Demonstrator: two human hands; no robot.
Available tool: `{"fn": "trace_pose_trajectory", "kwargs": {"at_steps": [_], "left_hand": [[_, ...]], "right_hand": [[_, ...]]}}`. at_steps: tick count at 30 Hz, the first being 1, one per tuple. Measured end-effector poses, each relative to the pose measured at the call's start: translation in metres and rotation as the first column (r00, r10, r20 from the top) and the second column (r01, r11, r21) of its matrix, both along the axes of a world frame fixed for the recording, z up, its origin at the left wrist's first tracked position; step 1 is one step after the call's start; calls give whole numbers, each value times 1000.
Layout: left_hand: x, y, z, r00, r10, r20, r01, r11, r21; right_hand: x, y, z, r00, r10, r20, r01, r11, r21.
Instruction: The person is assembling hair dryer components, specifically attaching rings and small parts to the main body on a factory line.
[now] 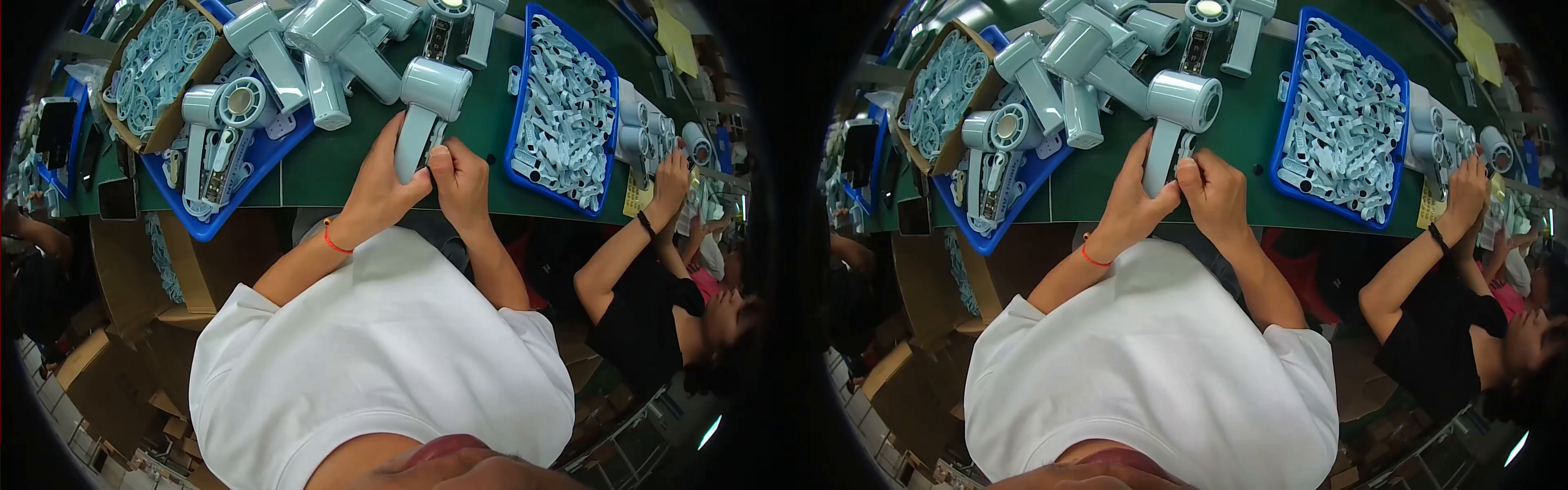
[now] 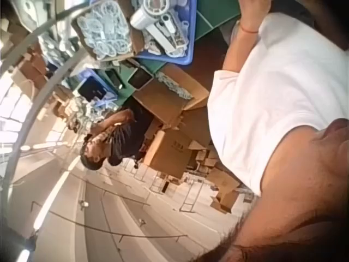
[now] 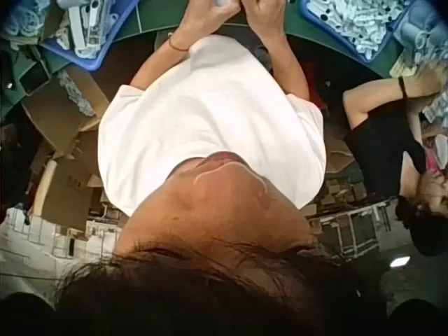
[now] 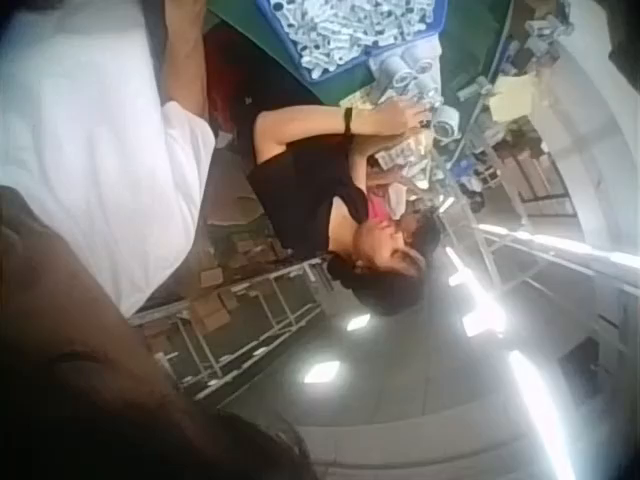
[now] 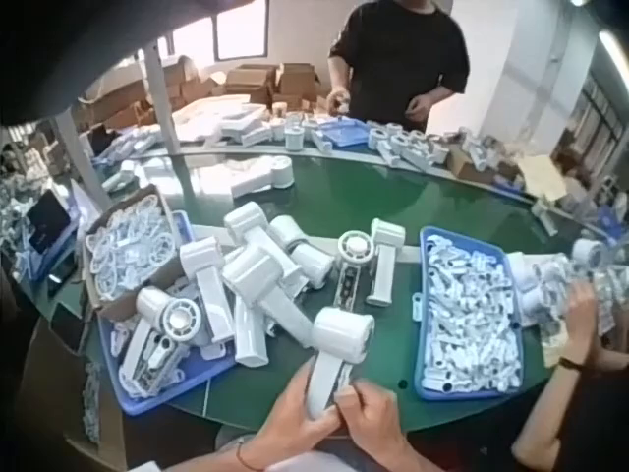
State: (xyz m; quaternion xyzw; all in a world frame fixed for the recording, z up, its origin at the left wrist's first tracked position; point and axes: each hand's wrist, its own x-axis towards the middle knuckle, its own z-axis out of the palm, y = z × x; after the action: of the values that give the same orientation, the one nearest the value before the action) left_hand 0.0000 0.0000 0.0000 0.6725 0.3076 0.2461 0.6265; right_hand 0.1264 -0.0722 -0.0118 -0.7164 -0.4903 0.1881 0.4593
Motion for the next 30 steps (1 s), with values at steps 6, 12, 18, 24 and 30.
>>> {"fn": "trace_pose_trajectory", "kwargs": {"at_steps": [6, 12, 18, 24, 30], "left_hand": [[-3, 2, -1, 998, -21, -64, 36, 968, 249], [-3, -3, -8, 998, 21, -59, 2, 930, 368], [-2, -2, -13, 999, 33, 2, -31, 928, 371], [3, -10, -13, 990, 129, 49, -128, 992, -23], [5, -12, -19, 982, 180, 55, -182, 983, 34]], "right_hand": [[5, 7, 7, 988, -18, -153, 24, 999, 32], [-1, 18, 12, 984, -152, -97, 146, 987, -65], [-5, 21, 11, 981, -191, -17, 192, 978, 85], [-8, 22, 0, 979, -181, -91, 194, 966, 168], [-7, 19, -7, 971, -216, -105, 232, 956, 178]]}}
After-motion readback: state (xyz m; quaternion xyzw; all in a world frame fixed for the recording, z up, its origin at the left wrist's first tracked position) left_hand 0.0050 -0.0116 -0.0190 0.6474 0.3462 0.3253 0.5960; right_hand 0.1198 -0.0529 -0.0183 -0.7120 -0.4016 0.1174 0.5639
